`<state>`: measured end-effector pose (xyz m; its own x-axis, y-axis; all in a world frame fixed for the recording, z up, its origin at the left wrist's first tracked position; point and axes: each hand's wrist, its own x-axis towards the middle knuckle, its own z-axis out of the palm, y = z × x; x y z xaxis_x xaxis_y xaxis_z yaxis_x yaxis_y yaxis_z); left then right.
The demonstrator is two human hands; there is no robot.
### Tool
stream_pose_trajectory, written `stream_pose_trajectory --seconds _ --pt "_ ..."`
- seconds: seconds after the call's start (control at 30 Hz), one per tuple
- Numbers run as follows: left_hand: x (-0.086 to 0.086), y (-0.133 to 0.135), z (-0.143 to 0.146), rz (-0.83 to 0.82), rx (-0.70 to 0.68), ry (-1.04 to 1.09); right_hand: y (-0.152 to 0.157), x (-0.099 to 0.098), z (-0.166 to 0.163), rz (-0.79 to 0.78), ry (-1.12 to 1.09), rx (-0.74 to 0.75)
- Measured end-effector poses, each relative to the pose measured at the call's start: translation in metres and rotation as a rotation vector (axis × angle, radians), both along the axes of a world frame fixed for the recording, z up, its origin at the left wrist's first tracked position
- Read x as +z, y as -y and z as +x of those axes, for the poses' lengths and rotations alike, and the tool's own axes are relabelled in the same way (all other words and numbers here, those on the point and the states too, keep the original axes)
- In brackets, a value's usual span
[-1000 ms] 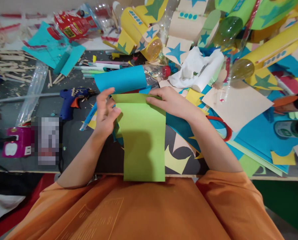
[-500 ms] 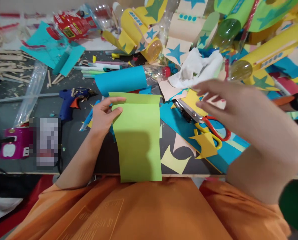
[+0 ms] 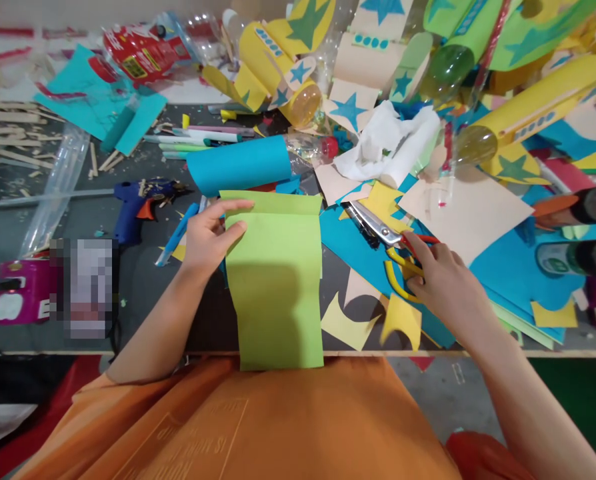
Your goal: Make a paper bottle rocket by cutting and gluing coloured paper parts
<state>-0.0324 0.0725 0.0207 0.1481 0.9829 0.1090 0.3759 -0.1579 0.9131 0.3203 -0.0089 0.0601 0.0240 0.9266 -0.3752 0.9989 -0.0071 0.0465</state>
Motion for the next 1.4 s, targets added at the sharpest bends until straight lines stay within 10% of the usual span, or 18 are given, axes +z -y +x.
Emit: stream_pose_trajectory --seconds 0.3,0.63,0.9,1.4 --pt "0.008 0.001 0.003 -0.02 0.01 0.005 -0.005 0.011 -0.01 0.134 -0.141 -0.13" --pt "0.017 0.01 -0.014 -0.073 0.06 0.033 -0.014 0.023 0.009 0.202 -0.84 -0.398" --pt "0.005 0.014 -0.016 -0.034 -0.107 0.024 -0.029 0.032 0.004 -0.193 -0.542 -0.08" --pt "-0.001 0.011 -0.029 -0.044 -0.122 0.038 -0.054 0.038 0.01 -0.23 -0.45 0.0"
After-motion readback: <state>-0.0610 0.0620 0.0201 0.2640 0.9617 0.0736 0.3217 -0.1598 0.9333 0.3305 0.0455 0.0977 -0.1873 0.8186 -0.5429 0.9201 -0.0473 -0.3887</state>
